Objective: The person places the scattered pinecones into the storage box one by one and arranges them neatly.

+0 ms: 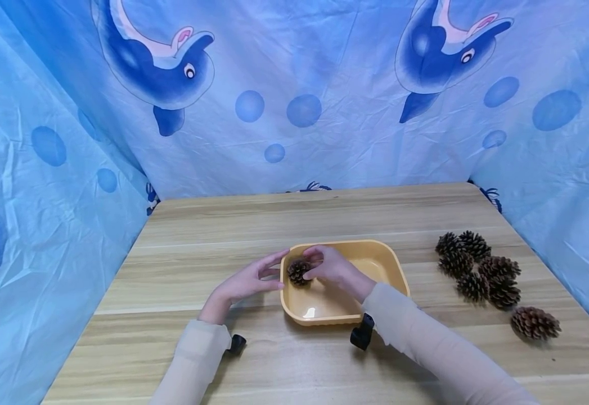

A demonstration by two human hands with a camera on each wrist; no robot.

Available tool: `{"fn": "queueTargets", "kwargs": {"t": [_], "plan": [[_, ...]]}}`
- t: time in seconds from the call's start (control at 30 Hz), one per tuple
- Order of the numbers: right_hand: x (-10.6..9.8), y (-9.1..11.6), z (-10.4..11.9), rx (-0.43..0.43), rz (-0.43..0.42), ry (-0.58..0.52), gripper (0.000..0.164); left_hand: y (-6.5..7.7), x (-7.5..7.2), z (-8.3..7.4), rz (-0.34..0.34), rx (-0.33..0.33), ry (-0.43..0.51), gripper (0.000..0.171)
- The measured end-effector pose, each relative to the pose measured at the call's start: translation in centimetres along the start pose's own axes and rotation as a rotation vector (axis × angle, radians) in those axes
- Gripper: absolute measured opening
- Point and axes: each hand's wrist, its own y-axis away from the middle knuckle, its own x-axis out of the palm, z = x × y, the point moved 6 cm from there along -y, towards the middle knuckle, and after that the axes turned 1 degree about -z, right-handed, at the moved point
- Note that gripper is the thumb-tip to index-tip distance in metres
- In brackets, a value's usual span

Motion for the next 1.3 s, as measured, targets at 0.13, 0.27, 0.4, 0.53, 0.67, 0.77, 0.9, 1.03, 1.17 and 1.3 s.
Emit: {"fn": "queueTargets", "kwargs": {"t": [0.13, 0.27, 0.4, 0.53, 0.67, 0.77, 0.9, 1.03, 1.17, 1.3], "plan": [[-1.0, 0.5, 0.7, -0.039, 0.061, -0.021, 0.062, -0.2, 0.0, 0.0, 0.003, 0.001, -0.006, 0.082], [-1.9, 1.4, 1.5, -0.103, 0.128, -0.056, 0.062, -0.2, 0.0, 0.1, -0.003, -0.004, -0.010, 0.082], [-2.8, 2.5, 2.2, -0.135, 0.167, -0.086, 0.062, -0.1, -0.1, 0.0, -0.005, 0.005, -0.029, 0.080], [-3.5, 3.6, 2.3, -0.166, 0.192, -0.101, 0.063, 0.0, -0.1, -0.1, -0.007, 0.016, -0.053, 0.079], [-4.2, 4.7, 2.2, -0.196, 0.208, -0.113, 0.064, 0.0, -0.1, 0.0, -0.011, 0.017, -0.062, 0.079], [-5.0, 5.5, 1.8, -0.205, 0.213, -0.134, 0.064, 0.0, -0.1, 0.0, -0.017, 0.009, -0.072, 0.080], [-6.3, 6.5, 1.3, -0.216, 0.207, -0.150, 0.066, 0.0, -0.1, 0.0, -0.022, 0.004, -0.080, 0.081], [-7.3, 7.5, 0.8, -0.242, 0.202, -0.150, 0.065, 0.0, -0.1, 0.0, -0.018, 0.016, -0.087, 0.080], [-8.2, 8.7, 0.0, -0.249, 0.198, -0.148, 0.061, 0.0, -0.1, 0.0, -0.020, 0.016, -0.092, 0.080], [-9.1, 9.9, -1.2, -0.247, 0.175, -0.139, 0.059, 0.0, -0.1, -0.1, -0.015, 0.021, -0.096, 0.080]]}}
